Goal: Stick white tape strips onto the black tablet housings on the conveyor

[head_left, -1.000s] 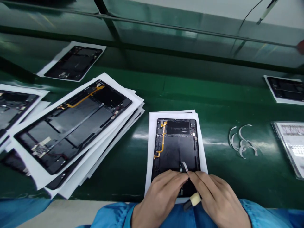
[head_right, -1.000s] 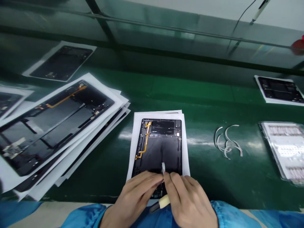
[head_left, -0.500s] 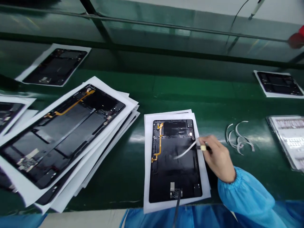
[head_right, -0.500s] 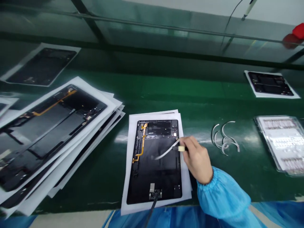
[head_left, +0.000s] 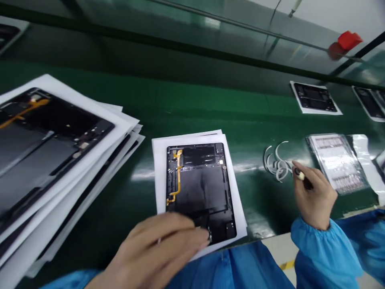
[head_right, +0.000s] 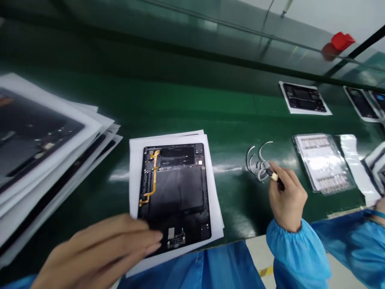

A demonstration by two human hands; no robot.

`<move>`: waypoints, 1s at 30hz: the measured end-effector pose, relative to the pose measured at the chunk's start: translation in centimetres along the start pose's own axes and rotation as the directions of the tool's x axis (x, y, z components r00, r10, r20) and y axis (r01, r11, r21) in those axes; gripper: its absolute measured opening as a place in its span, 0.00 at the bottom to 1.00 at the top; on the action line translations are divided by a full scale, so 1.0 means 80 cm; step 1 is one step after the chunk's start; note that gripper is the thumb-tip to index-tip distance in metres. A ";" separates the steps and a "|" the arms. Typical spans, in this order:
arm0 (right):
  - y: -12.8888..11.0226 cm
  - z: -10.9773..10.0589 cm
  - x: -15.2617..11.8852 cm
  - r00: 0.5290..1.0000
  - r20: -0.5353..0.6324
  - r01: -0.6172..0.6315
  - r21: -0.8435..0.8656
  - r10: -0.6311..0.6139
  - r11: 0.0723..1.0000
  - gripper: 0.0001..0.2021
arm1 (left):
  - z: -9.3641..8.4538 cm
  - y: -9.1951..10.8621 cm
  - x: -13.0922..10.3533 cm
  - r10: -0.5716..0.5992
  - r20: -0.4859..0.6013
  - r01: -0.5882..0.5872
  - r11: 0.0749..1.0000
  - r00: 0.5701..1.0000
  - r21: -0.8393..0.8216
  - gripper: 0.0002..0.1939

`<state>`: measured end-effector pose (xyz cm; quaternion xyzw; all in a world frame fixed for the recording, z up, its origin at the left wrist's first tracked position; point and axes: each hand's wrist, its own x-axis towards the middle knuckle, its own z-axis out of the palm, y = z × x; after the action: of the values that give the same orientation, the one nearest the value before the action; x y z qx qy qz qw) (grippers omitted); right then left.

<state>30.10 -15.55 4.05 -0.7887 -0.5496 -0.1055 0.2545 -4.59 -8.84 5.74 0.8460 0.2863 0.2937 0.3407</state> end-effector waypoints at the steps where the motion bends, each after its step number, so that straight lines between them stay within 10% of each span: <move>1: -0.021 0.001 0.004 0.999 0.033 0.025 0.113 -0.029 0.993 0.12 | -0.004 -0.004 0.017 -0.013 -0.017 0.012 0.999 1.000 -0.037 0.08; 5: -0.111 0.017 0.019 0.860 0.375 0.052 0.608 -0.345 0.792 0.12 | -0.001 -0.021 0.060 -0.139 -0.125 0.113 0.974 0.982 -0.196 0.04; 11: -0.167 0.045 0.035 0.659 0.536 -0.087 0.750 -0.527 0.655 0.04 | 0.011 -0.033 0.078 -0.251 -0.121 0.201 0.926 0.960 -0.320 0.02; 17: -0.155 0.068 0.038 0.680 0.587 -0.142 0.693 -0.439 0.707 0.05 | 0.039 -0.031 0.008 -0.210 -0.245 0.222 0.975 0.946 0.021 0.23; 22: -0.151 0.093 0.032 0.699 0.603 -0.190 0.676 -0.385 0.712 0.07 | 0.073 -0.025 -0.067 0.018 0.095 -0.056 0.911 0.995 0.408 0.27; 30: -0.149 0.103 0.025 0.756 0.503 -0.062 0.692 -0.419 0.719 0.06 | 0.079 -0.026 -0.068 0.030 0.138 -0.086 0.903 0.990 0.420 0.22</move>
<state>18.89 -6.51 1.35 -0.5692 -0.6796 0.3436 0.3100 -4.45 -13.90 -1.21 0.9251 0.2956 0.1792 0.1570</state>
